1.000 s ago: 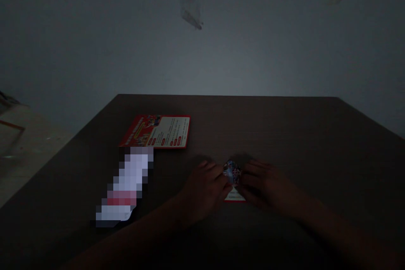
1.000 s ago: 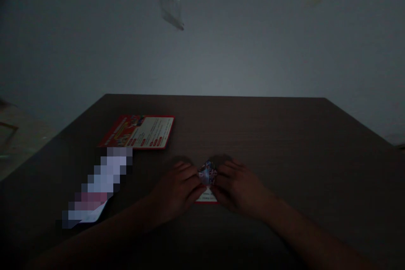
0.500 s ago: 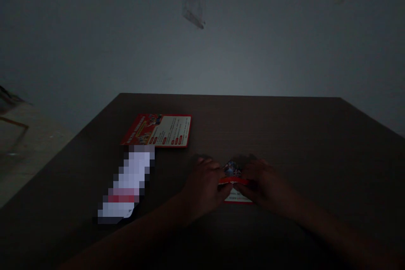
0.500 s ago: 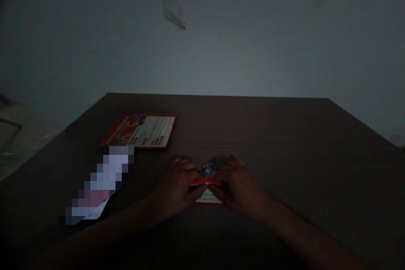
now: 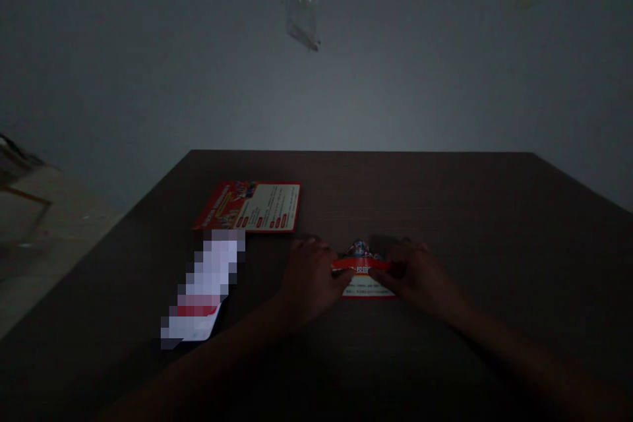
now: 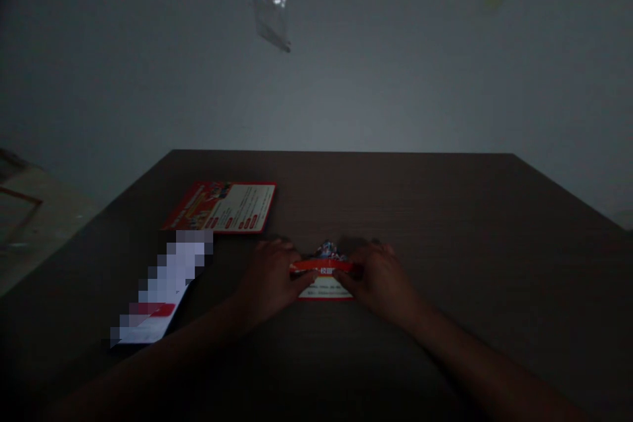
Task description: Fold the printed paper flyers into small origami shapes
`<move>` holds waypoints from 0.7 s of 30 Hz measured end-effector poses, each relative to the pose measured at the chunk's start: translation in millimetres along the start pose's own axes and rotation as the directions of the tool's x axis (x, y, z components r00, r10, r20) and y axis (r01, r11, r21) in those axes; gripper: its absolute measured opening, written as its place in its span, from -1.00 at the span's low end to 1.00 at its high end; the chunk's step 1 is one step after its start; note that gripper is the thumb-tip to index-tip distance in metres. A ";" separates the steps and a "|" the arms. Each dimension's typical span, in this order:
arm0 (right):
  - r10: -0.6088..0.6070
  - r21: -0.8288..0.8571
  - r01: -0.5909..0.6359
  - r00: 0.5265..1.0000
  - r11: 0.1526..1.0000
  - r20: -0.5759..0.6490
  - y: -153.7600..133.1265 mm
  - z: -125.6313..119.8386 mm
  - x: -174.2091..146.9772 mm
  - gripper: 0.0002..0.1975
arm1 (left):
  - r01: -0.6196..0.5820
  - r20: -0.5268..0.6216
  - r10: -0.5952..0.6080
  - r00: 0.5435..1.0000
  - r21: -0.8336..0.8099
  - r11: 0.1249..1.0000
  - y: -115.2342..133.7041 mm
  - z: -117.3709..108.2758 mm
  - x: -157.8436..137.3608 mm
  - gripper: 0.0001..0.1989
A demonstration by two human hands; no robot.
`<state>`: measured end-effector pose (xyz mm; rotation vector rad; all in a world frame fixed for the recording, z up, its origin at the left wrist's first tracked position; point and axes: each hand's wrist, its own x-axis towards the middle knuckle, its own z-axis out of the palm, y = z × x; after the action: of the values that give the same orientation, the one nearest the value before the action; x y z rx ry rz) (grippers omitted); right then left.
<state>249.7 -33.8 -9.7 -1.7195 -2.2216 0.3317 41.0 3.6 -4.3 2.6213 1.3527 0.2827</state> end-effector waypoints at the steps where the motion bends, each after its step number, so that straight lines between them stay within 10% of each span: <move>1: 0.002 -0.002 -0.002 1.000 1.000 -0.004 0.3 0.4 0.4 -0.74 | 0.010 0.009 -0.010 1.000 0.008 1.000 -0.9 -1.1 0.2 -0.67; 21: 0.201 0.073 -0.226 0.947 0.971 0.251 16.2 -20.4 3.5 -0.72 | 0.062 0.163 -0.068 0.984 0.040 0.997 -13.2 -16.1 4.6 -0.66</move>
<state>271.1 -26.6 3.6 -1.9587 -2.1351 0.7297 29.3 16.0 8.4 2.5569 1.3960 0.0327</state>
